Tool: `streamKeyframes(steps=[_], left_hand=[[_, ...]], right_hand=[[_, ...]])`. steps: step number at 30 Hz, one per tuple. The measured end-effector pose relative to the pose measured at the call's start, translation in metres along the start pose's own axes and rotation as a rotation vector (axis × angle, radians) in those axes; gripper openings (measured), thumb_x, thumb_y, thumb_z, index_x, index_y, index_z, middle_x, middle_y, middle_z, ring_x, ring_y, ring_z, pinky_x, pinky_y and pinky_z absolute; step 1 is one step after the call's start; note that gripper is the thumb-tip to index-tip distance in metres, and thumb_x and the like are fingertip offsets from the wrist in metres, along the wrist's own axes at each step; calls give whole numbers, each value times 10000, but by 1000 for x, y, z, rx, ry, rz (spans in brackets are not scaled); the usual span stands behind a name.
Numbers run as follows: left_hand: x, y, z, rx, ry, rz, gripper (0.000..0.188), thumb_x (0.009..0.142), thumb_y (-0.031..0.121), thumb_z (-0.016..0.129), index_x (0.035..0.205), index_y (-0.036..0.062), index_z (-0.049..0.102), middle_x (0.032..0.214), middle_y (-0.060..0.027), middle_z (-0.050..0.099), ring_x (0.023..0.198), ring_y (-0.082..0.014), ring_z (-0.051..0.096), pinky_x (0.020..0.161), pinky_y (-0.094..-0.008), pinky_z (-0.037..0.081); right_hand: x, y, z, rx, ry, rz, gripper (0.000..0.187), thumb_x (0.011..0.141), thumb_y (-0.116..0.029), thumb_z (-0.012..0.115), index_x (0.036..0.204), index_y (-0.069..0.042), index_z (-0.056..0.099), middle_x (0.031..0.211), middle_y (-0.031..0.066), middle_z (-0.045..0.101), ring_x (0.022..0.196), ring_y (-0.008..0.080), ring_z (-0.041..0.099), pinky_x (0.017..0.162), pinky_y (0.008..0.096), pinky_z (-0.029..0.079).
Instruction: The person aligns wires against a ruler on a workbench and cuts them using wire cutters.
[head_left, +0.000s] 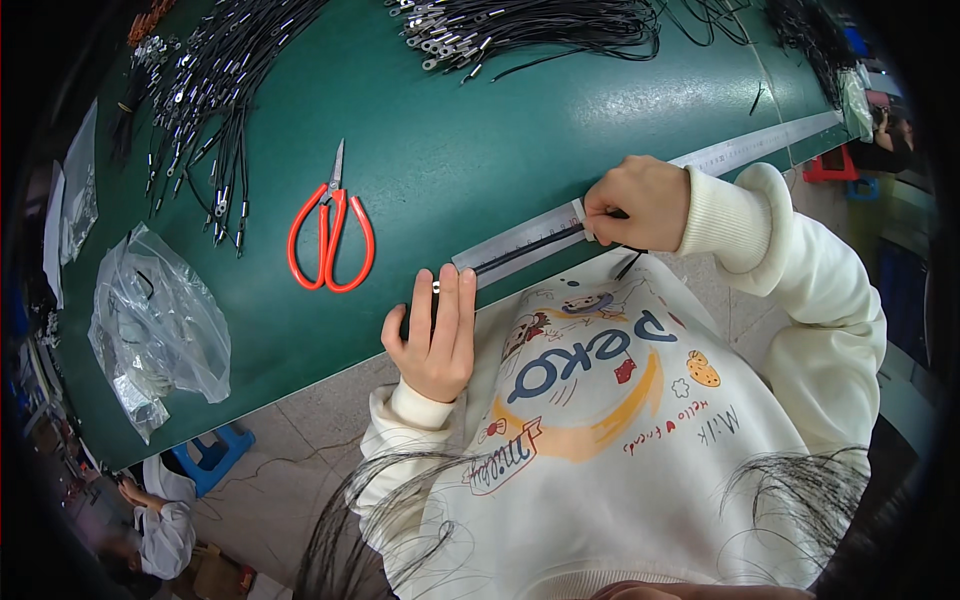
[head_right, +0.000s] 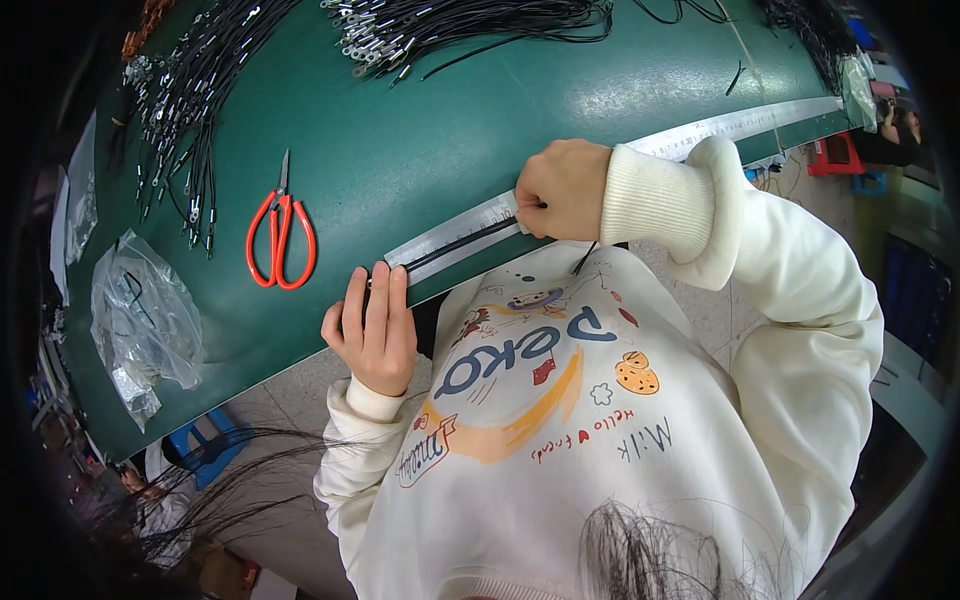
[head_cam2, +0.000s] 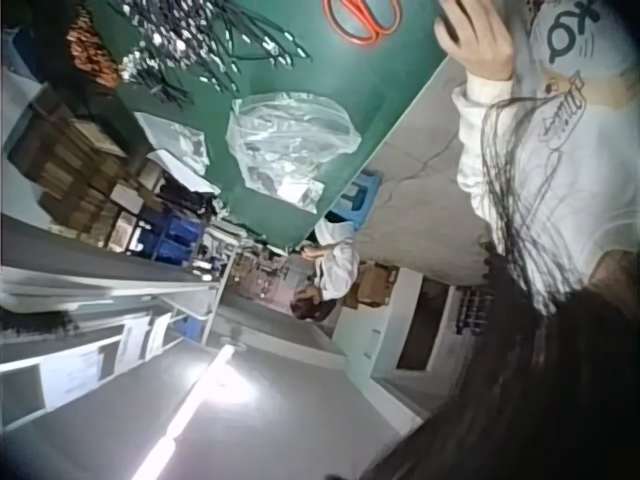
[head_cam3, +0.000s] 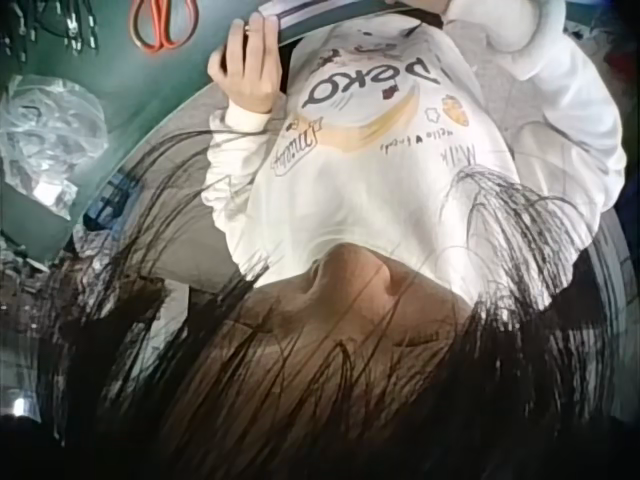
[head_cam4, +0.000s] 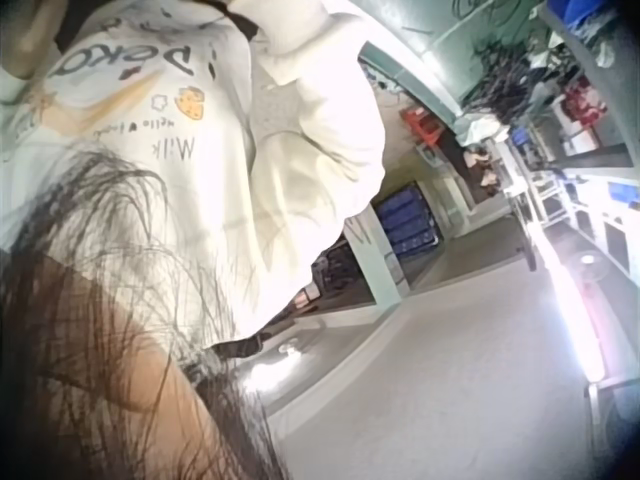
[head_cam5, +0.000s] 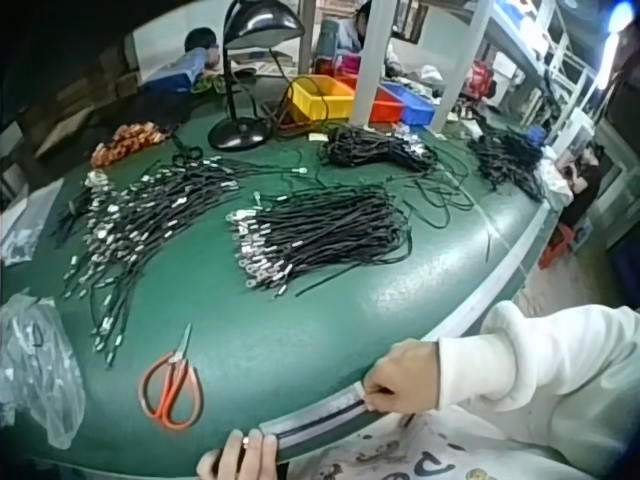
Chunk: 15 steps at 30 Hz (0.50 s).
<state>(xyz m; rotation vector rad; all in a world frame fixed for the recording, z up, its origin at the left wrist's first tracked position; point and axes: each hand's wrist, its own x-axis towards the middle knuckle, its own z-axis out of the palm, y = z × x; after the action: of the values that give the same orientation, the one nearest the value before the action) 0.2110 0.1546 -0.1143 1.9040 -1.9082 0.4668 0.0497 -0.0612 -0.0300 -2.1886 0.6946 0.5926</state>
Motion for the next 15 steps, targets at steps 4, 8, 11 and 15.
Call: streamKeyframes(steps=[4, 8, 11, 15], left_hand=[[0, 0, -1, -7, -15, -6, 223, 800, 56, 635, 1020, 66, 670, 1088, -38, 636, 1014, -208, 583, 797, -335, 353], [-2, -3, -2, 9, -42, 33, 301, 763, 96, 663, 1060, 54, 649, 1120, -60, 620, 1046, -228, 567, 819, -350, 353], [2, -2, -12, -261, -73, -95, 424, 707, 164, 688, 1106, 37, 621, 1154, -97, 597, 1084, -262, 542, 862, -375, 351], [25, -37, -37, -239, 24, -278, 377, 725, 50, 648, 1095, -13, 606, 1101, -133, 591, 1050, -309, 531, 885, -406, 385]], right_hand=[[2, 0, 1, -22, 14, 8, 126, 709, -93, 558, 682, -21, 658, 611, 94, 637, 551, 253, 617, 580, 319, 498], [2, 0, 1, -36, 11, -14, 126, 705, -89, 553, 666, -17, 650, 594, 106, 625, 537, 258, 612, 568, 322, 493], [1, 0, 4, -36, 54, -55, 125, 698, -83, 548, 660, -12, 643, 582, 111, 617, 532, 265, 608, 562, 324, 491], [3, 2, 7, 11, 77, -37, 114, 684, -76, 549, 648, -8, 632, 576, 124, 605, 530, 280, 601, 549, 327, 486]])
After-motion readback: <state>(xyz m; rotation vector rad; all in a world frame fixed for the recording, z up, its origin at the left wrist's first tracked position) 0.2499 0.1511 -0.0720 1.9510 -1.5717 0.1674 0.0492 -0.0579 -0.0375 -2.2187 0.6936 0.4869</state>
